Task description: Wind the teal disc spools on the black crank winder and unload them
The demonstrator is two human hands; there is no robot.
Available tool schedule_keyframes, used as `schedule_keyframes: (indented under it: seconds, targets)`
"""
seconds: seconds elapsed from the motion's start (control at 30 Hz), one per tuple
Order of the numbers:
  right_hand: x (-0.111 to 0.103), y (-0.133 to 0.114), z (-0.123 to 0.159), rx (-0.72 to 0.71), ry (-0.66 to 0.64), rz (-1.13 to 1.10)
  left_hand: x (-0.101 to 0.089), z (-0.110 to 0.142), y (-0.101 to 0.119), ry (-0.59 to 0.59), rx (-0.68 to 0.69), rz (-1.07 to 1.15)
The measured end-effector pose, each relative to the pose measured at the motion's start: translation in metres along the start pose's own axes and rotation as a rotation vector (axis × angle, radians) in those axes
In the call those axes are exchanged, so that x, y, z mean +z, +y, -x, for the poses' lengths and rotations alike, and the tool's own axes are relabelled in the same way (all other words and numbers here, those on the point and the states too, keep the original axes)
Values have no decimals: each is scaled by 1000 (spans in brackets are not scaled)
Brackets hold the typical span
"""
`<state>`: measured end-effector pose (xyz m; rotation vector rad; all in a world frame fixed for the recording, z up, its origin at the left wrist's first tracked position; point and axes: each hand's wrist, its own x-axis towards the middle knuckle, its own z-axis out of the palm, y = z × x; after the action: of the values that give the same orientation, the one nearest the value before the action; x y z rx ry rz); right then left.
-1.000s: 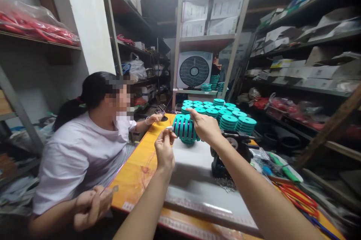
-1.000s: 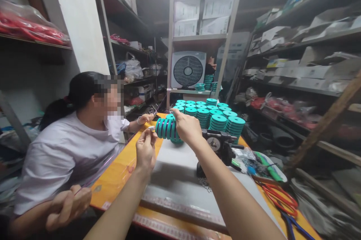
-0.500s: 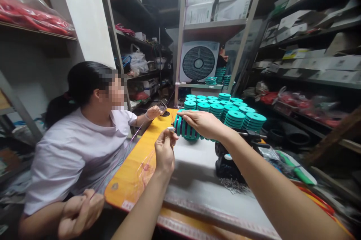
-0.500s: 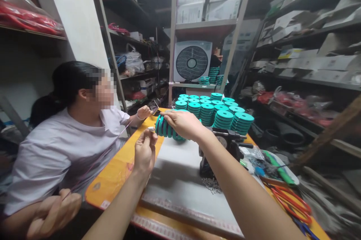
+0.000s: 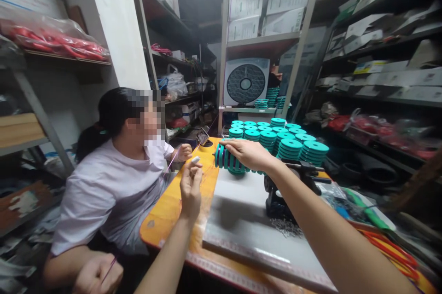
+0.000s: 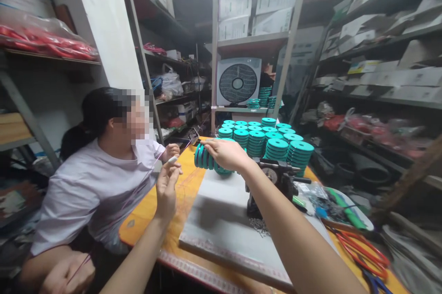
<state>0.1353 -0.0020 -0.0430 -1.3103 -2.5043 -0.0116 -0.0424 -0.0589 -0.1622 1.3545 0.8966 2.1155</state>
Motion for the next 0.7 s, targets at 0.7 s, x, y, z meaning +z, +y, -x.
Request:
schedule_keyframes:
  seconds: [0.7]
  targets:
    - [-4, 3, -1, 61, -21, -14, 52, -11, 15, -33, -1, 187]
